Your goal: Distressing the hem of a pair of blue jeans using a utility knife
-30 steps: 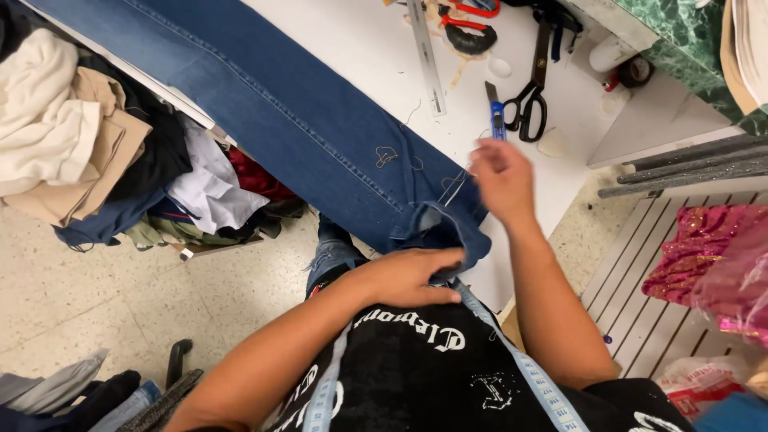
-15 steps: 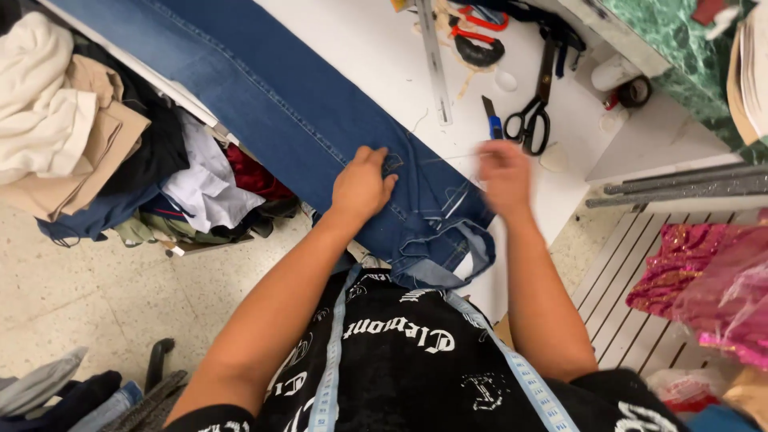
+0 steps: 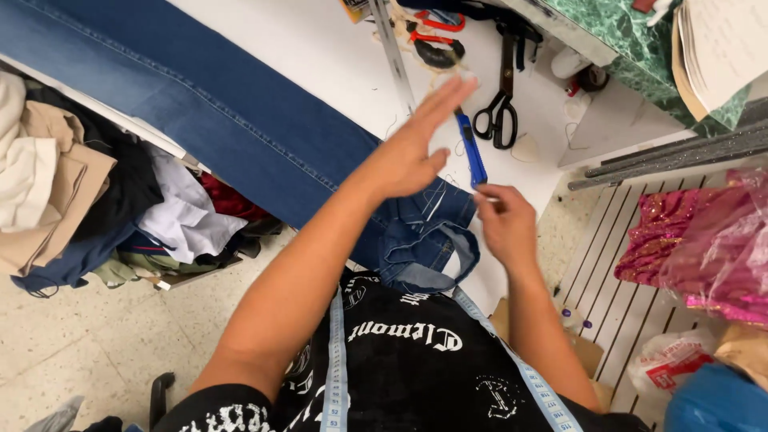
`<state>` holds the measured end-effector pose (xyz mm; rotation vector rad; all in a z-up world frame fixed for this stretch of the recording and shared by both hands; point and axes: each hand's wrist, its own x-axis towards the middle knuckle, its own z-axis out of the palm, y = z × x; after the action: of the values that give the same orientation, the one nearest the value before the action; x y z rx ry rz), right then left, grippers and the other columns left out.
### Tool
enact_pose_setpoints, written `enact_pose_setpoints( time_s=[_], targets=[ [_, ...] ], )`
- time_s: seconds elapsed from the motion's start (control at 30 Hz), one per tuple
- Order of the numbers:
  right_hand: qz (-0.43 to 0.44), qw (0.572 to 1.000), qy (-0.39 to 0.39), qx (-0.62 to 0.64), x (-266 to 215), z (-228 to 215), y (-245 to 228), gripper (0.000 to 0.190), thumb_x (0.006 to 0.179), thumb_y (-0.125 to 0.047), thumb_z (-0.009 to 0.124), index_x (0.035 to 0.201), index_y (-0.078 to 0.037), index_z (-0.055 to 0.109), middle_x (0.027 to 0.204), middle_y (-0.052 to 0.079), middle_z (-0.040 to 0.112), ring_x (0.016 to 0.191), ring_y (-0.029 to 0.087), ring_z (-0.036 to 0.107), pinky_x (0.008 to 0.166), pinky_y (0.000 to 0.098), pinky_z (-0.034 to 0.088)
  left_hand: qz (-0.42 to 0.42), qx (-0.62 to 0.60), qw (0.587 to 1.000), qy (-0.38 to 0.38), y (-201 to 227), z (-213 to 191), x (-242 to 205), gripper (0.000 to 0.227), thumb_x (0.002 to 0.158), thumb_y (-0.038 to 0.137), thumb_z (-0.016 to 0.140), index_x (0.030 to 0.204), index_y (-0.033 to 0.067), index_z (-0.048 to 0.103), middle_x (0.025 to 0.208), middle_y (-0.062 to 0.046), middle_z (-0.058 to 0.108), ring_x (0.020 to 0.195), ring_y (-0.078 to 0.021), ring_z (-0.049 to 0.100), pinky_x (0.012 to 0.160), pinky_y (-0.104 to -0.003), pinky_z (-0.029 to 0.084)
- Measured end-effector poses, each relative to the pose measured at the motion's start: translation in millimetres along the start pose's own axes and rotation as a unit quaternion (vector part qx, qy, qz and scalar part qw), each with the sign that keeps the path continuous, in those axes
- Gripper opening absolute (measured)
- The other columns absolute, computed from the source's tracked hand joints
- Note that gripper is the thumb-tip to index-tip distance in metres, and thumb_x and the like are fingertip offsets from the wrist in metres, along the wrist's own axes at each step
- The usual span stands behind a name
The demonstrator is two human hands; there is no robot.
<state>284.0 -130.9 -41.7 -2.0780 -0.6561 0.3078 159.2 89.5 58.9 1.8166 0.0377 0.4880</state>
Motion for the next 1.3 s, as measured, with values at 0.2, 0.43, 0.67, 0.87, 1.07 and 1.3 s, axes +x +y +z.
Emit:
enact_pose_setpoints(
  time_s=[0.2, 0.43, 0.67, 0.87, 1.07, 1.3],
  targets=[
    [-0.074, 0.932, -0.212, -0.286, 44, 59, 16, 0.030, 0.083, -0.026, 0.079, 0.113, -0.022, 0.080, 0.100, 0.003, 0.073, 0.097, 0.032, 0.073, 0.086, 0.0431, 0.059, -0.177, 0.280, 0.941, 0.067, -97, -27, -33, 0.055, 0.093, 0.016, 0.068, 0.146, 0.0085, 0.055, 0.143, -0.023, 0.053, 0.135, -0.0409, 0.053, 0.110, -0.052, 0.047],
    [-0.146, 0.883, -0.370, -0.250, 90, 43, 18, 0.010, 0.092, -0.015, 0.063, 0.098, -0.014, 0.072, 0.098, 0.015, 0.070, 0.098, 0.044, 0.070, 0.087, 0.0539, 0.055, -0.262, 0.269, 0.924, 0.069, -126, 2, -86, 0.048, 0.091, 0.021, 0.071, 0.136, 0.0077, 0.064, 0.143, -0.018, 0.054, 0.137, -0.0400, 0.052, 0.112, -0.049, 0.046],
    [0.204, 0.913, 0.140, 0.323, 122, -24, 63, 0.038, 0.104, -0.042, 0.049, 0.135, -0.021, 0.058, 0.088, -0.001, 0.065, 0.057, 0.015, 0.062, 0.043, 0.0237, 0.049, -0.242, 0.472, 0.842, 0.101, -160, 4, -19, 0.038, 0.089, 0.040, 0.071, 0.113, 0.0106, 0.074, 0.110, -0.012, 0.066, 0.106, -0.0362, 0.065, 0.086, -0.049, 0.053],
    [0.143, 0.986, 0.018, 0.084, 40, -14, 39, 0.027, 0.099, -0.015, 0.063, 0.123, -0.002, 0.068, 0.091, 0.015, 0.072, 0.059, 0.020, 0.068, 0.046, 0.0283, 0.056, -0.251, 0.302, 0.919, 0.045, -177, 0, 54, 0.023, 0.091, 0.021, 0.065, 0.112, 0.0116, 0.069, 0.105, -0.016, 0.070, 0.103, -0.0392, 0.067, 0.088, -0.051, 0.053],
    [0.201, 0.979, -0.009, -0.037, 21, 0, 46, 0.036, 0.089, -0.032, 0.074, 0.122, -0.020, 0.072, 0.102, -0.002, 0.073, 0.078, 0.016, 0.070, 0.076, 0.0298, 0.055, -0.125, 0.048, 0.990, 0.053, -55, -17, 33, 0.052, 0.098, 0.009, 0.060, 0.146, 0.0209, 0.045, 0.140, -0.016, 0.058, 0.111, -0.0279, 0.068, 0.087, -0.040, 0.054],
    [0.055, 0.995, 0.004, -0.083, 28, 27, 40, 0.035, 0.080, -0.022, 0.088, 0.111, -0.011, 0.077, 0.094, 0.005, 0.073, 0.069, 0.018, 0.068, 0.060, 0.0278, 0.054, -0.319, 0.226, 0.911, 0.127, -96, 34, -121, 0.034, 0.082, 0.038, 0.079, 0.105, 0.0135, 0.074, 0.089, -0.009, 0.072, 0.091, -0.0355, 0.072, 0.078, -0.048, 0.057]
  ],
)
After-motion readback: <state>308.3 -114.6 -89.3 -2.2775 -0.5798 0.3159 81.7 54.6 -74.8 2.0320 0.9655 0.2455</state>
